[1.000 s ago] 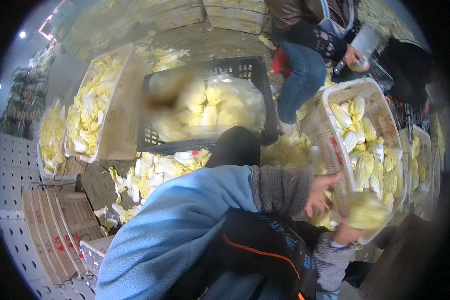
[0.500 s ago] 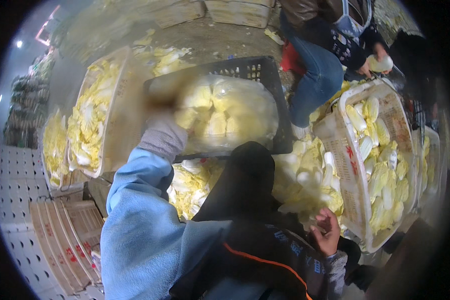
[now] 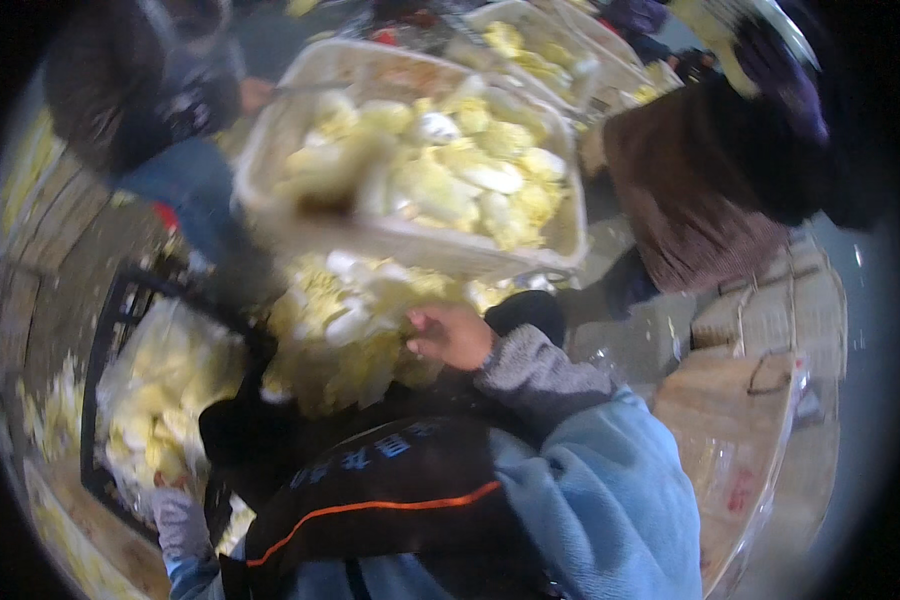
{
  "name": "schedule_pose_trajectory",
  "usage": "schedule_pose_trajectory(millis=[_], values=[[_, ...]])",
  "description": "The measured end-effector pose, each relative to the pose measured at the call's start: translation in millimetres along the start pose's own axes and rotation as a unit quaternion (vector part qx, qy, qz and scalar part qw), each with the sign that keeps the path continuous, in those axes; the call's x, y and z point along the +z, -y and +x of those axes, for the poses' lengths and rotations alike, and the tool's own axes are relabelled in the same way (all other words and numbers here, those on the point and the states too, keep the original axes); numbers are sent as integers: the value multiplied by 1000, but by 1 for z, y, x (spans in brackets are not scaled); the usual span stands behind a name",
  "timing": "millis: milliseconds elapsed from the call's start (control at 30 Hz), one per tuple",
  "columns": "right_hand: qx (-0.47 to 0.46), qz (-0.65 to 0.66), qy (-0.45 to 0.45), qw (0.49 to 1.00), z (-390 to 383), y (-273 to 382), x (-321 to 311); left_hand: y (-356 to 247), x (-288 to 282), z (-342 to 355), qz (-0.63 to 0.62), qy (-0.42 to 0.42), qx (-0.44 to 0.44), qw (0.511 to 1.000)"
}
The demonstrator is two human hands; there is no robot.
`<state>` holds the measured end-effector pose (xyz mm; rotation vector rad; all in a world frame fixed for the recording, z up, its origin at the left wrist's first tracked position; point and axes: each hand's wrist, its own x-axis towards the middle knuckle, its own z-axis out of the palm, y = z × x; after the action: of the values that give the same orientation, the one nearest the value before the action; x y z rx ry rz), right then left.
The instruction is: The person sits on the floor and repeatedly picks up napa cabbages, trims the base with a cleaver, and places the trimmed pieces into a nearby basket. The person also peels off outer leaves by hand and discards them while continuing to process the cabbages.
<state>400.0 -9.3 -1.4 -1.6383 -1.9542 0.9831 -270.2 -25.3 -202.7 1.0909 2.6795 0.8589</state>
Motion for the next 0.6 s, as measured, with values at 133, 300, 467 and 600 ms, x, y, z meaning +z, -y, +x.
schedule_pose_trajectory(millis=[133, 300, 467, 600], values=[[85, -110, -177, 974, 33, -6, -72, -7, -12, -4, -35, -33, -7, 999], [411, -143, -116, 893, 85, -50, -125, -39, -22, -11, -109, -49, 1, 993], [351, -243, 12, 904, 87, -85, -128, -102, -19, -25, -232, -40, 17, 972], [256, 57, -211, 942, 34, -76, -150, -179, -50, -84, -442, -26, 62, 894]])
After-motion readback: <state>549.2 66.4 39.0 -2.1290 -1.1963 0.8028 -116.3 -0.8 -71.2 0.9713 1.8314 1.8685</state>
